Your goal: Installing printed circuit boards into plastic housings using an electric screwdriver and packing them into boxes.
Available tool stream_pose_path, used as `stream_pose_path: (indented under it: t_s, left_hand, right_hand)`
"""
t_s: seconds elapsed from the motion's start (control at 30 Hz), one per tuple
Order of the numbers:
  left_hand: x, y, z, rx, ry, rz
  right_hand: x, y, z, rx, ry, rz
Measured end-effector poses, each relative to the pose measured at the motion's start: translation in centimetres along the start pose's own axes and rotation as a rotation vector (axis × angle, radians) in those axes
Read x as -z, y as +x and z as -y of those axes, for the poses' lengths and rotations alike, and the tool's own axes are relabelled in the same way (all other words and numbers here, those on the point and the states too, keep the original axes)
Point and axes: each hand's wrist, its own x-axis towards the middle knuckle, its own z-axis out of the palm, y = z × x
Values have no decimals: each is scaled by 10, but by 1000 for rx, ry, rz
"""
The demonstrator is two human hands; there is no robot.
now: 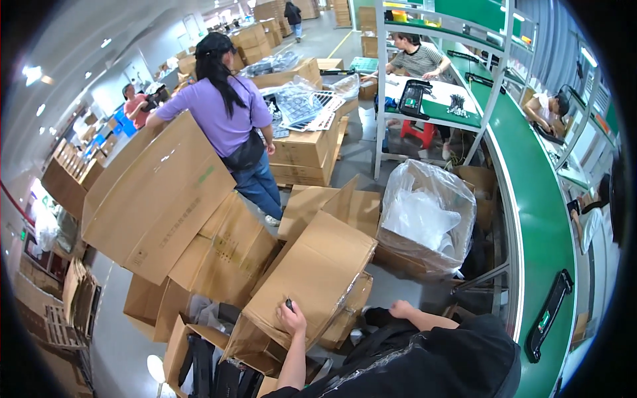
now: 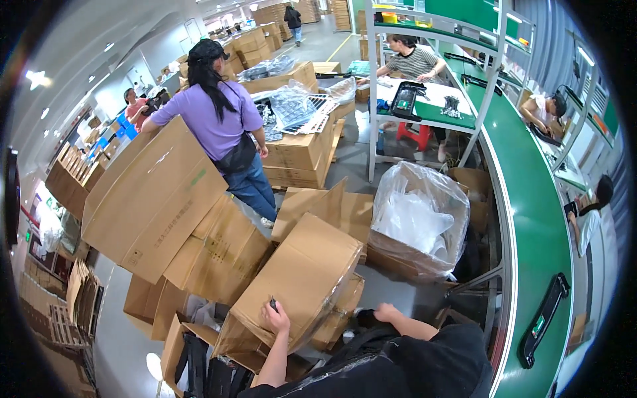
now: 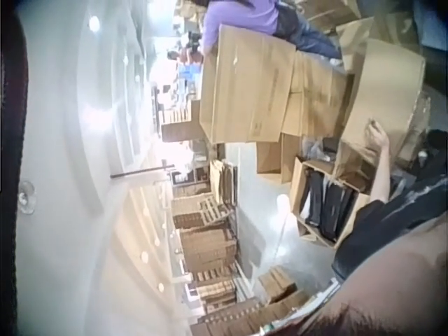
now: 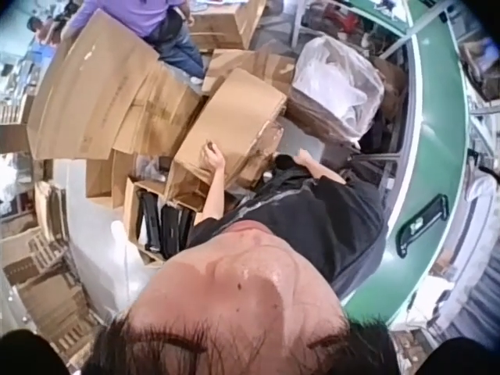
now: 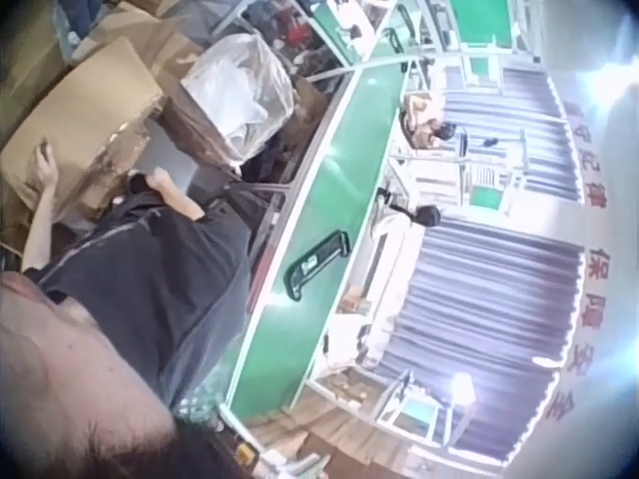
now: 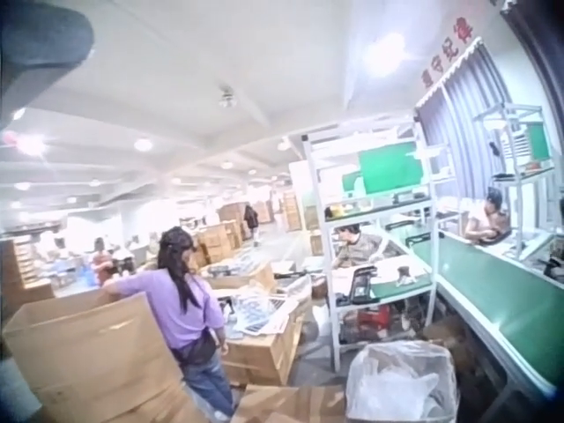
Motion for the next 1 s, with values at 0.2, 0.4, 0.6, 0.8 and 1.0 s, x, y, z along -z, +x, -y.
stream_pose_path:
  t_s: [0.2,0.4,0.6,0.8,1.0]
  left_hand:
    - [-9,2,4,-32,31,24]
    - [-15,7,7,-50,94,55]
    - [-16,7,7,-61,105,54]
    - [-20,8,12,28,281,41]
    - [-24,-8,7,25,319,-27]
  right_hand:
    - [-22,-9,-67,-366,55,-19]
    - [-32,14,-87,-229,204,-82]
    - [-19,57,-129,-251,480,58]
    - [31,77,-149,-200,536,-50]
    - [35,83,-164,-213,471,22]
